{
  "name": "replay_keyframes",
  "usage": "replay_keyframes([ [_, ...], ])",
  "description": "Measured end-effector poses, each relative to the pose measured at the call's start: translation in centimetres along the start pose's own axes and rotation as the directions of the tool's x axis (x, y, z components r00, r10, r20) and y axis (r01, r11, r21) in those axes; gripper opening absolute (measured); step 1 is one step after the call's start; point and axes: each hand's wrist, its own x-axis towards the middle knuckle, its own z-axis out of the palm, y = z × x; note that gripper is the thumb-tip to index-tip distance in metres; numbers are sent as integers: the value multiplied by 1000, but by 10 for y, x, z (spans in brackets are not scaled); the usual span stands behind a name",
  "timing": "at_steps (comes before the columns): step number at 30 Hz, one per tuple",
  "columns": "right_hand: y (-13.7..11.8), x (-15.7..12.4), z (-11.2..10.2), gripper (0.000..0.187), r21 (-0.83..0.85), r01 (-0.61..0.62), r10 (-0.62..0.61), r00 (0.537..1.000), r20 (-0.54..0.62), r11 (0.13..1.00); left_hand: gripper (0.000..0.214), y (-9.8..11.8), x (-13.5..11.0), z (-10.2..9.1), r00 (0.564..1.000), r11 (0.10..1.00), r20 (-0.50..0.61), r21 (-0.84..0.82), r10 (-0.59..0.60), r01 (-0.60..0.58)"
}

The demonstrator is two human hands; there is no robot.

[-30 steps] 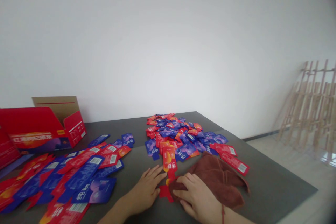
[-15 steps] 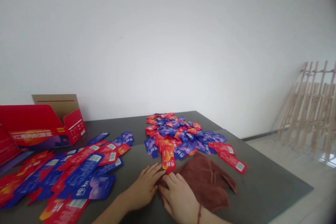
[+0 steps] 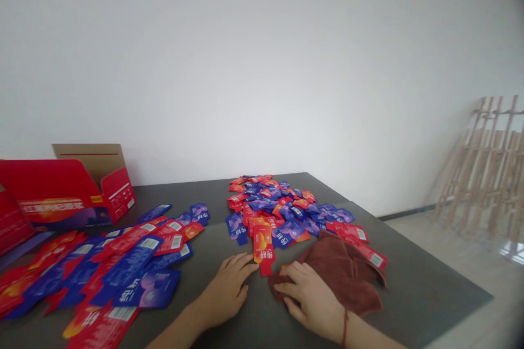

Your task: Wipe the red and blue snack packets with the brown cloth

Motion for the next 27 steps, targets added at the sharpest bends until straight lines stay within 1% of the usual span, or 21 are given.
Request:
replay_keyframes([
  [3,-8,7,10,27,33,71,-72,997,15,997,48,8,5,6,990,999,-142,-36,-6,1],
  [5,-11,7,13,27,52,137,-138,990,19,989,43,15,8,9,981,998,-196,-62,-8,-5],
  [7,-10,1,11,28,69,219,-221,975,21,973,42,20,8,11,980,998,-198,-61,9,-21],
  [9,-4,-9,2,28,72,275,-277,961,10,959,41,23,7,11,983,999,-180,-43,24,-32],
  [10,1,-15,-4,29,61,272,-272,962,-9,960,40,24,6,10,984,999,-174,-33,25,-31],
  [11,7,-22,-11,31,39,244,-243,969,-37,969,39,24,5,9,985,999,-169,-24,25,-30],
  [12,15,-28,-17,32,9,188,-187,979,-78,982,39,26,5,7,986,999,-165,-18,28,-31],
  [14,30,-39,-27,33,-68,28,-39,986,-162,997,40,30,6,6,987,999,-153,-9,49,-51],
  [16,42,-44,-27,30,-117,-101,79,980,-184,988,46,38,9,10,986,995,-133,2,102,-102],
  [19,43,-37,-14,30,-149,-199,174,971,-165,969,58,51,17,23,975,979,-82,32,204,-202],
  [21,34,-27,-2,29,-135,-212,192,970,-149,968,63,57,22,32,969,971,-68,61,237,-233],
  [23,23,-18,6,25,-110,-189,173,975,-138,976,62,59,25,37,973,973,-79,99,216,-207],
  [25,17,-15,8,22,-79,-134,124,985,-122,988,60,58,26,37,981,977,-76,132,176,-165],
  [27,18,-19,6,24,-50,-81,75,991,-114,995,59,56,25,33,989,980,-59,154,136,-125],
])
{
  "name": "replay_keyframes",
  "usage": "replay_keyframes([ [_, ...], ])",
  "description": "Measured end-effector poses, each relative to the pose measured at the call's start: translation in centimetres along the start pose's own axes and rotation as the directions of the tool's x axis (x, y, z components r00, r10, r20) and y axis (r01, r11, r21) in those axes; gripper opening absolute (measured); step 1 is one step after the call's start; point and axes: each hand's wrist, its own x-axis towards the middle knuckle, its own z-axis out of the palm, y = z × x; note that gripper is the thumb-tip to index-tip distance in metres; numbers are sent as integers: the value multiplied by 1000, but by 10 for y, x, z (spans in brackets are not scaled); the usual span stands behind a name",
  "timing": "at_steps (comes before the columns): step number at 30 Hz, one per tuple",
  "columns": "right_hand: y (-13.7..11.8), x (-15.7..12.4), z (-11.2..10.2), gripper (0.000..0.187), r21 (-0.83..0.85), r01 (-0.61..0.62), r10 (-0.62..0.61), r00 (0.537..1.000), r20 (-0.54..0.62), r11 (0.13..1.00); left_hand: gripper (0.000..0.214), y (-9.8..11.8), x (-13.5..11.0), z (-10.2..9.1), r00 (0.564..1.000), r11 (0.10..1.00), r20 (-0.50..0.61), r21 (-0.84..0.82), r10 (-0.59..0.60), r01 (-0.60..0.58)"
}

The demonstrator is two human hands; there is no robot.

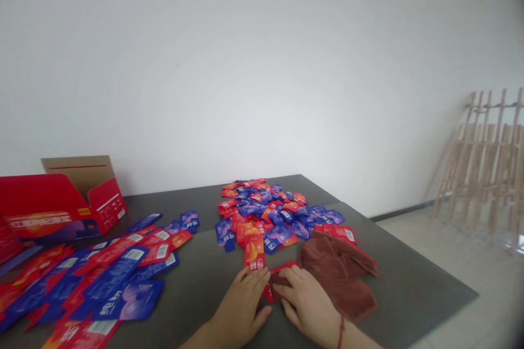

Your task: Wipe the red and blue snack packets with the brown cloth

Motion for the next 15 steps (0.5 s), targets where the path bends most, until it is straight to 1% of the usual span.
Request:
replay_keyframes([
  [2,9,-8,-4,27,10,4,-4,1000,-10,1000,59,-3,-3,-5,999,999,19,14,-30,29],
  [3,16,-12,-6,28,-1,-19,19,1000,-24,1000,58,-5,-5,-7,999,999,23,18,-44,43],
  [6,35,-19,-12,30,-70,-146,141,987,-80,987,51,-10,-6,-15,997,997,36,24,-71,70],
  [8,42,-19,-13,28,-106,-212,202,975,-96,972,44,-14,-4,-21,995,995,38,30,-96,94],
  [10,42,-15,-14,26,-119,-228,220,972,-79,966,39,-15,1,-27,991,990,27,43,-132,131],
  [12,38,-10,-12,25,-116,-213,208,976,-61,970,34,-14,5,-32,987,985,2,48,-163,163],
  [13,36,-8,-11,24,-114,-204,199,978,-58,972,33,-13,6,-32,986,985,-11,39,-165,165],
  [15,33,-4,-8,24,-114,-200,193,979,-68,973,35,-9,6,-30,991,991,-25,0,-131,131],
])
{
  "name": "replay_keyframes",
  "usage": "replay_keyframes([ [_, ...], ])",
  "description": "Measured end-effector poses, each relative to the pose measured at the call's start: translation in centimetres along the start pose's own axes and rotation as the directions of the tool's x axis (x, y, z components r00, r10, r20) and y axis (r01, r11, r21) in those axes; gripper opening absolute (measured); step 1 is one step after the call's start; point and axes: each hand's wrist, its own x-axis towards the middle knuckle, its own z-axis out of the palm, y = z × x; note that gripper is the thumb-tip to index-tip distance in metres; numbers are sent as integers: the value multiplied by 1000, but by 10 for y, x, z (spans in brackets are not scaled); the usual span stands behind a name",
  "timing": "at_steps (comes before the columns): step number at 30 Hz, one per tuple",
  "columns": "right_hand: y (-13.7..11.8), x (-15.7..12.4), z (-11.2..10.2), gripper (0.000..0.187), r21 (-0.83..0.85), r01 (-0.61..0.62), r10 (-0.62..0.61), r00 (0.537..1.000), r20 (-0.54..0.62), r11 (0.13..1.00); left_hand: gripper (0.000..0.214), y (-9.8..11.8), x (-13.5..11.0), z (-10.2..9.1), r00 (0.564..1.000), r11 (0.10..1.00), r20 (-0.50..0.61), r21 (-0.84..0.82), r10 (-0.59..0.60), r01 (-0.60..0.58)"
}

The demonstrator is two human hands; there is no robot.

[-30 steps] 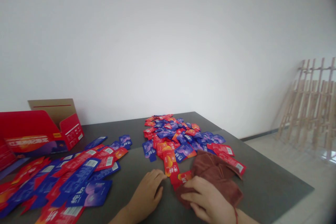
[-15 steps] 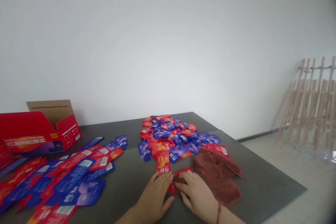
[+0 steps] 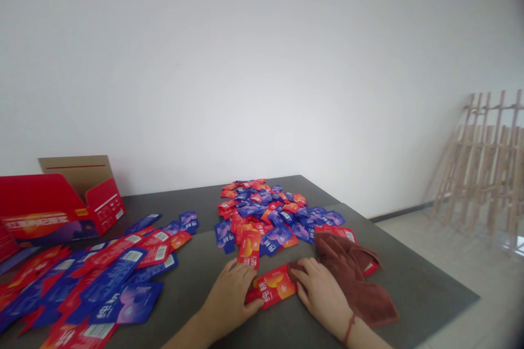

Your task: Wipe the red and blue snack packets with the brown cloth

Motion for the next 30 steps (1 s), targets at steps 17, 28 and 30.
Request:
replay_keyframes([
  [17,-16,29,0,23,15,32,-33,995,93,999,44,-2,-11,2,986,987,83,-85,146,-139],
  [28,6,23,-21,31,99,23,-8,989,-151,995,47,0,-9,18,994,994,27,-13,110,-110],
  [30,0,21,-28,34,124,62,-32,972,-231,990,49,1,-7,20,1000,995,-5,-103,18,-18],
])
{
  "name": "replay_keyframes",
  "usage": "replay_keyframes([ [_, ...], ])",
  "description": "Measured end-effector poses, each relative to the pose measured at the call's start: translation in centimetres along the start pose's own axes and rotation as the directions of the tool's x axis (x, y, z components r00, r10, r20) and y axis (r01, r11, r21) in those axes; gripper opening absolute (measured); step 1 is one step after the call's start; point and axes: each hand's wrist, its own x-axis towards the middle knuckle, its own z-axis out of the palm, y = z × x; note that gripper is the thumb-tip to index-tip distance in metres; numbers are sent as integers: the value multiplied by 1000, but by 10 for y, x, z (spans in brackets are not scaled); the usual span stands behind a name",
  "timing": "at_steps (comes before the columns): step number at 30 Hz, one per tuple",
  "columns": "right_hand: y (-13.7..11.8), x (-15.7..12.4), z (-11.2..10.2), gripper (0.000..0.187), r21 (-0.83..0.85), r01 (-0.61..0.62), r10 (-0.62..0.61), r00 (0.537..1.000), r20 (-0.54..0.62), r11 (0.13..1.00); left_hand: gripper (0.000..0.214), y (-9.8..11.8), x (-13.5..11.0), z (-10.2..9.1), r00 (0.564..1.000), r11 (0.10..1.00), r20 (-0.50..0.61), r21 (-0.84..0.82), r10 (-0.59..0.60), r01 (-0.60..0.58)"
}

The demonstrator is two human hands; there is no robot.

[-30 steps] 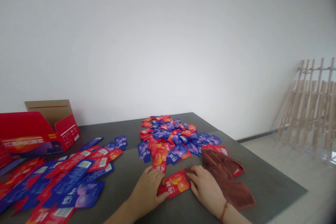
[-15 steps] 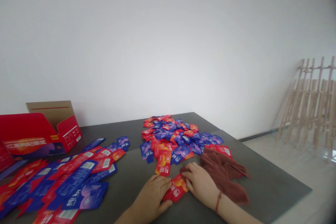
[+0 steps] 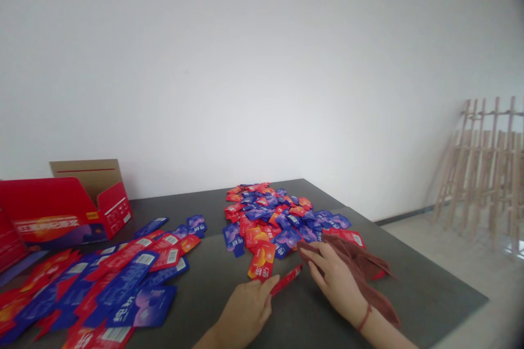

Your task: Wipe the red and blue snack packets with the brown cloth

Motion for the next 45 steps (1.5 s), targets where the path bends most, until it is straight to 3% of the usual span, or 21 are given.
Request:
replay_keyframes([
  [2,-9,-1,0,36,9,35,-35,999,-33,999,50,-1,2,1,993,986,-13,-122,-118,115],
  [4,-18,-2,8,34,15,83,-83,996,32,996,50,-3,2,0,981,969,-12,-161,-192,187],
  [9,-30,-10,37,28,-22,96,-87,963,257,995,44,-17,-5,-4,972,975,-78,-17,-222,221],
  [12,-32,-8,41,26,-68,80,-57,956,289,994,49,-23,-9,-6,984,984,-27,9,-175,176],
  [16,-41,1,43,19,-79,101,-68,938,341,992,55,-30,-11,-14,990,999,137,-24,-38,42],
  [21,-67,3,54,18,18,235,-223,893,390,972,68,-36,-11,-24,974,998,228,-63,-4,19],
  [25,-67,-7,46,24,129,264,-294,870,397,956,66,-37,-12,-27,971,1000,238,-28,2,5],
  [29,-52,-16,32,28,115,161,-194,898,394,980,61,-41,-10,-24,981,999,190,35,-34,27],
  [35,-50,-15,33,25,29,4,-14,935,353,1000,55,-33,-7,-6,996,994,-36,67,-85,87],
  [39,-55,-5,35,22,-3,-5,6,917,398,1000,56,-25,-6,6,993,994,-46,33,-105,106],
  [42,-60,4,40,21,-22,25,-13,903,430,999,56,-24,-5,4,992,994,-75,19,-102,103],
  [45,-65,9,46,20,-44,46,-23,901,433,998,33,-23,-5,-3,992,999,-121,32,-40,44],
])
